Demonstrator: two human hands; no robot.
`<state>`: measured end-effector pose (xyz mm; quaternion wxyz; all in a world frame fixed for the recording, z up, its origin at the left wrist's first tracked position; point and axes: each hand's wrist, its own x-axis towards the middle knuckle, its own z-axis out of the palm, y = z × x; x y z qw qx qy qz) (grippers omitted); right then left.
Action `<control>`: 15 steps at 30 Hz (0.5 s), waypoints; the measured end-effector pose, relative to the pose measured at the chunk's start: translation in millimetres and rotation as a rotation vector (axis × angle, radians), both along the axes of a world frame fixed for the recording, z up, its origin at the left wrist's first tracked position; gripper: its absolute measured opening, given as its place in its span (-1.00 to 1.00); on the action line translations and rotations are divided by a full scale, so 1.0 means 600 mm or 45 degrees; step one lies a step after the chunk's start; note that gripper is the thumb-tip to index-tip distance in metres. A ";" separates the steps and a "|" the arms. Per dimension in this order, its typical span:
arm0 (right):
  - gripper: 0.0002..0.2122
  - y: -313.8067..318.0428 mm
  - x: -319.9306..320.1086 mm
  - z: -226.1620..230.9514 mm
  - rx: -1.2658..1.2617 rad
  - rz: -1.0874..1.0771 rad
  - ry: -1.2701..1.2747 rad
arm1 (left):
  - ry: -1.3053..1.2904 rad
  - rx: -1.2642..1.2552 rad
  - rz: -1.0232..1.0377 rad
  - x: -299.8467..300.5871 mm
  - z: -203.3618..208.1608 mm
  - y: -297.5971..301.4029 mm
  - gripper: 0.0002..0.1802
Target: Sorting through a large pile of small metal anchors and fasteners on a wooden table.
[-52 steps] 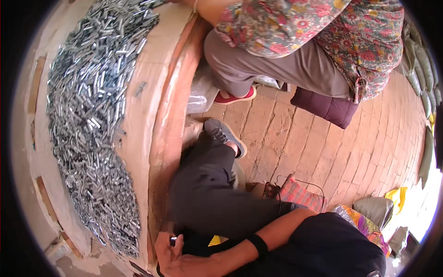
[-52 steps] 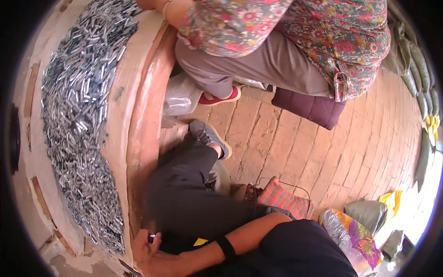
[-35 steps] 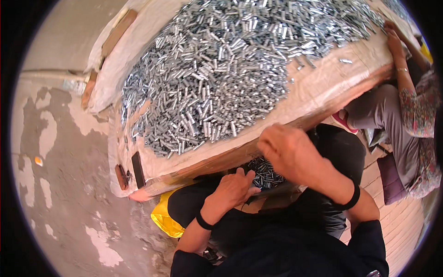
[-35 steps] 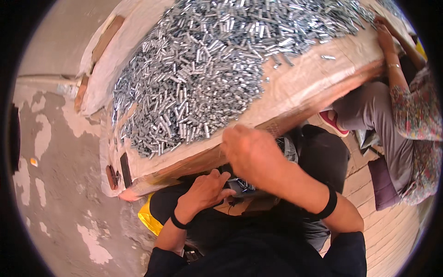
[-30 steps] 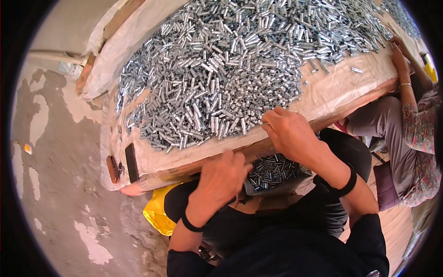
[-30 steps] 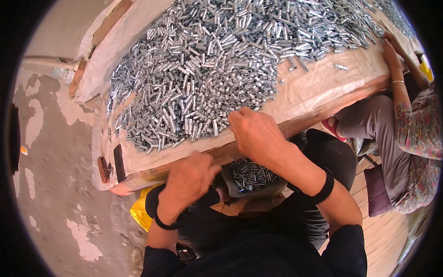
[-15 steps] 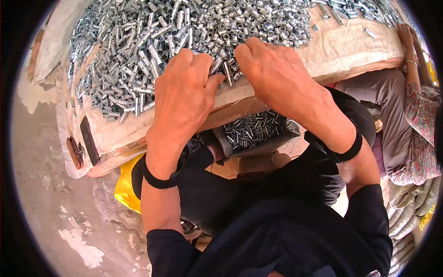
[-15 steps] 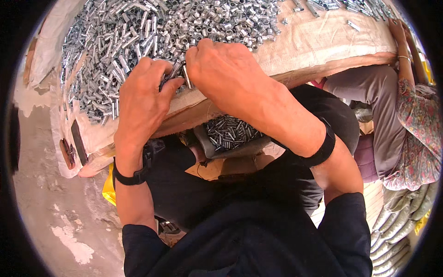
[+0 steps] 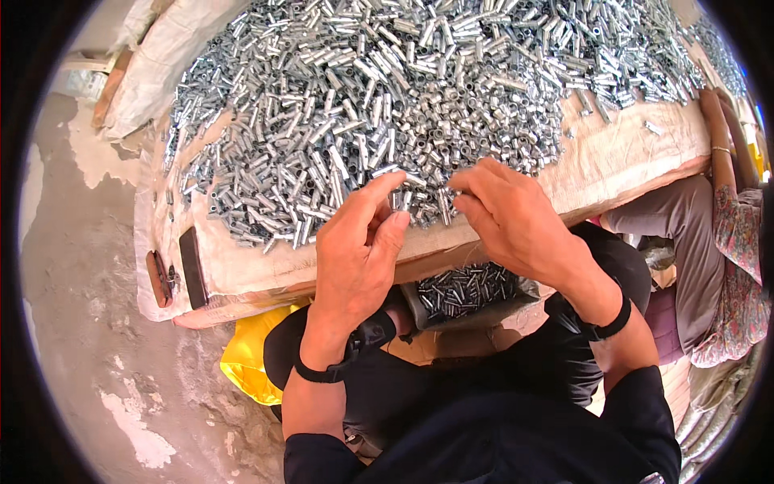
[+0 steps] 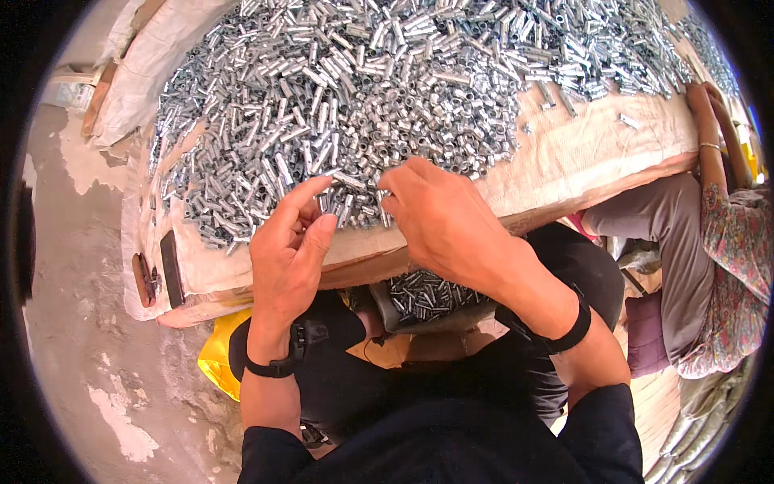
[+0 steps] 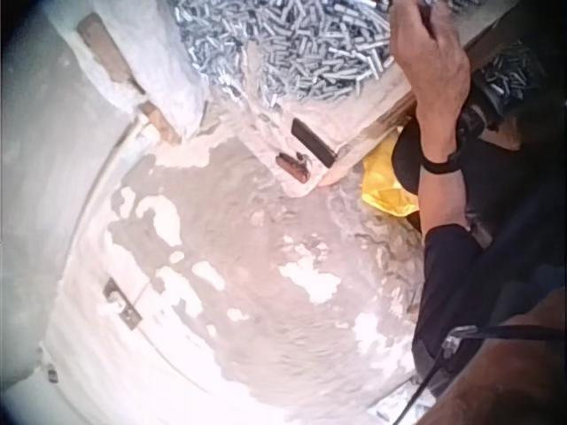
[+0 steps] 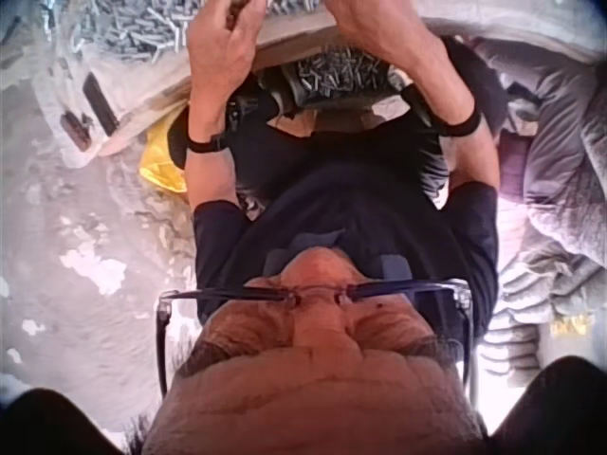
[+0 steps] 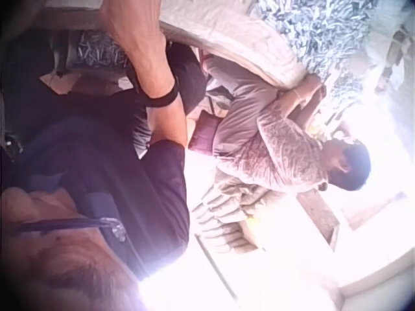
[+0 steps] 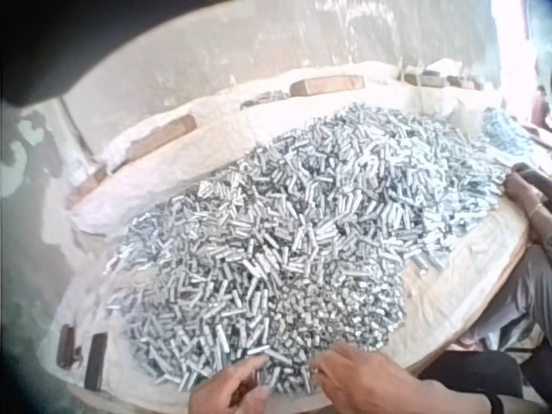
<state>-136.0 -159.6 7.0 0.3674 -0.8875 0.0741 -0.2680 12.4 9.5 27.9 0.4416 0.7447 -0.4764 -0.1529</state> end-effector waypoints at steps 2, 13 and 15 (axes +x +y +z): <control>-0.89 0.004 -0.001 0.011 0.131 -0.010 0.040 | 0.346 0.001 0.041 -0.004 0.005 0.003 -0.64; -0.89 0.029 -0.010 0.045 0.890 0.032 0.230 | 0.999 -0.277 0.112 -0.018 -0.014 -0.009 -0.71; -0.89 0.031 -0.011 0.045 0.945 0.043 0.242 | 1.045 -0.301 0.105 -0.024 -0.016 -0.009 -0.71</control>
